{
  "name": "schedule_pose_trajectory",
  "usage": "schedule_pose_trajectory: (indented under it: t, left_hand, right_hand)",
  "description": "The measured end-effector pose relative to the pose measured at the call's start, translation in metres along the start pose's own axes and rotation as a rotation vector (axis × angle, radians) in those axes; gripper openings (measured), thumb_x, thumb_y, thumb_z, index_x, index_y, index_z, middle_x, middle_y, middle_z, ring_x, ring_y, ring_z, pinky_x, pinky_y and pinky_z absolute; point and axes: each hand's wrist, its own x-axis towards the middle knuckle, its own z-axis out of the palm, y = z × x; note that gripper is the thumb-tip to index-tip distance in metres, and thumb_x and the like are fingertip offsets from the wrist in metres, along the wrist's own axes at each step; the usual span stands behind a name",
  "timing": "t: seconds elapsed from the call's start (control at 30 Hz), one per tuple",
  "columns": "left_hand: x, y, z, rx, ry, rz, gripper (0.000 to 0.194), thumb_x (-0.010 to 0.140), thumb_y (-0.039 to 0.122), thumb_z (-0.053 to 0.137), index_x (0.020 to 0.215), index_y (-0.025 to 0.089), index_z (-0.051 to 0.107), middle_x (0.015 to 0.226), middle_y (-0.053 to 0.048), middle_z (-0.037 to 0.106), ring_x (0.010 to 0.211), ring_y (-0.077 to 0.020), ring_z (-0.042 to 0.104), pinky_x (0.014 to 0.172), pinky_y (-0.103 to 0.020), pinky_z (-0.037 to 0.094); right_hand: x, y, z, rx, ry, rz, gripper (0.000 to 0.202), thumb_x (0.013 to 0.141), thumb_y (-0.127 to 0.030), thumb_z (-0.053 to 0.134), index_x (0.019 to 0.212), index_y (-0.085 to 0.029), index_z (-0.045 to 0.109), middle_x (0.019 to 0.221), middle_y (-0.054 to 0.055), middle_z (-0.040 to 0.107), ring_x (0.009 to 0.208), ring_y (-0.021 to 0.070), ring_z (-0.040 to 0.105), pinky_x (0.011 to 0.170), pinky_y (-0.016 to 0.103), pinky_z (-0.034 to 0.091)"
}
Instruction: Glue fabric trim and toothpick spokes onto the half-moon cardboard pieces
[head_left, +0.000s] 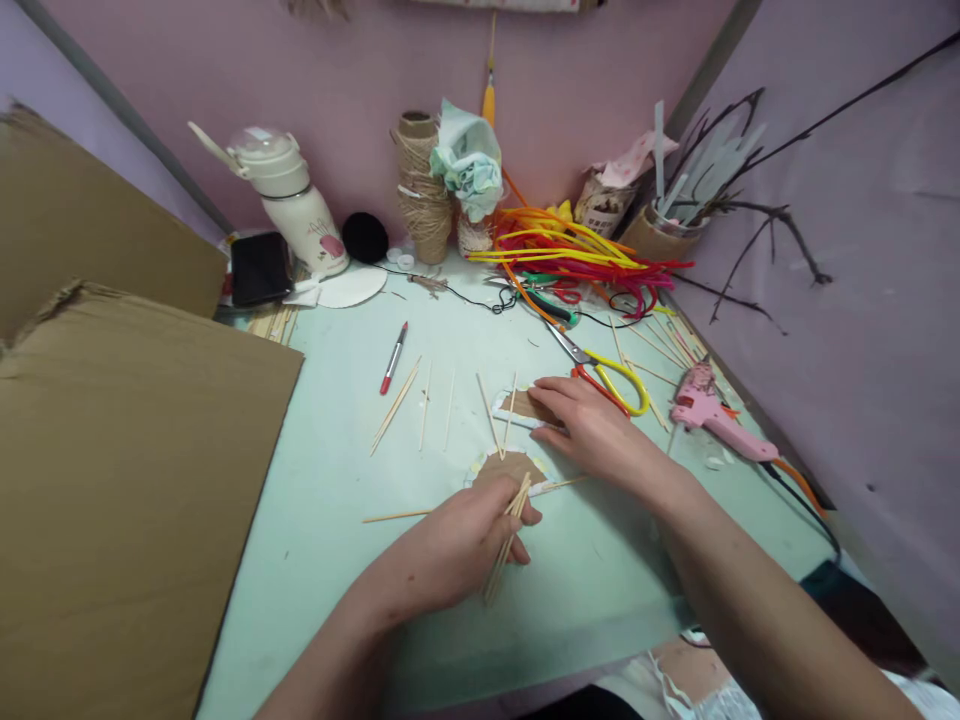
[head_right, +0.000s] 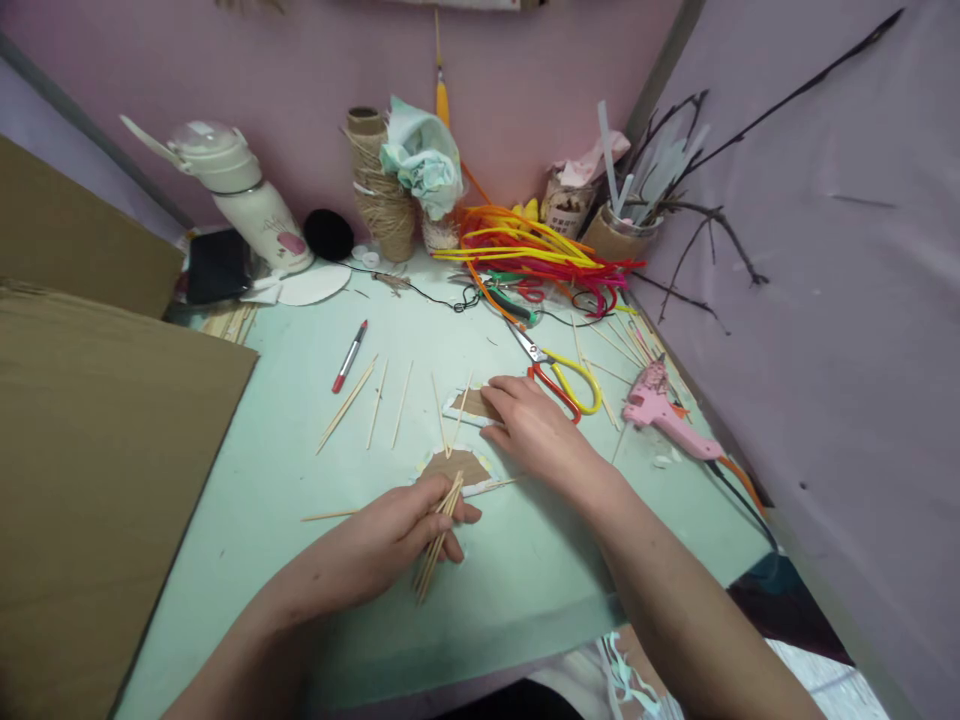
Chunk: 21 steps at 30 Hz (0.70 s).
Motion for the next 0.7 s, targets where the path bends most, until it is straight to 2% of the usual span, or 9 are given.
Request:
schedule_pose_trajectory:
  t: [0.17, 0.3, 0.43, 0.7]
  left_hand:
    - [-0.001, 0.001, 0.0, 0.0, 0.005, -0.007, 0.025, 0.098, 0.034, 0.033, 0.105, 0.021, 0.053, 0.122, -0.007, 0.065, 0.095, -0.0199, 0.068, 0.085, -0.035, 0.05]
    - [0.0, 0.0, 0.001, 0.011, 0.007, -0.009, 0.027, 0.098, 0.034, 0.033, 0.107, 0.021, 0.054, 0.118, -0.008, 0.066, 0.094, -0.0196, 0.068, 0.082, -0.034, 0.051]
    - [-0.001, 0.002, 0.001, 0.016, 0.006, -0.022, 0.03, 0.098, 0.033, 0.033, 0.111, 0.02, 0.057, 0.105, -0.007, 0.069, 0.095, -0.0206, 0.067, 0.081, -0.034, 0.051]
    - [-0.001, 0.001, 0.001, 0.039, 0.007, -0.043, 0.032, 0.099, 0.033, 0.032, 0.112, 0.021, 0.058, 0.1, -0.006, 0.07, 0.093, -0.0202, 0.067, 0.078, -0.033, 0.051]
  right_hand:
    - [0.002, -0.003, -0.008, 0.008, -0.02, 0.011, 0.036, 0.085, -0.022, 0.063, 0.12, -0.017, 0.064, 0.131, 0.015, 0.061, 0.118, 0.032, 0.057, 0.098, 0.046, 0.048]
    - [0.004, -0.01, -0.011, 0.034, 0.015, 0.013, 0.043, 0.089, -0.032, 0.062, 0.129, -0.017, 0.058, 0.133, 0.014, 0.06, 0.119, 0.0308, 0.055, 0.101, 0.046, 0.045]
    - [0.01, -0.014, -0.002, 0.082, 0.06, 0.063, 0.053, 0.092, -0.04, 0.058, 0.139, -0.016, 0.05, 0.139, 0.015, 0.055, 0.128, 0.0318, 0.05, 0.106, 0.048, 0.042]
    - [0.017, -0.015, 0.014, 0.159, 0.072, 0.089, 0.05, 0.092, -0.035, 0.056, 0.138, -0.016, 0.05, 0.134, 0.014, 0.059, 0.126, 0.0306, 0.051, 0.106, 0.048, 0.041]
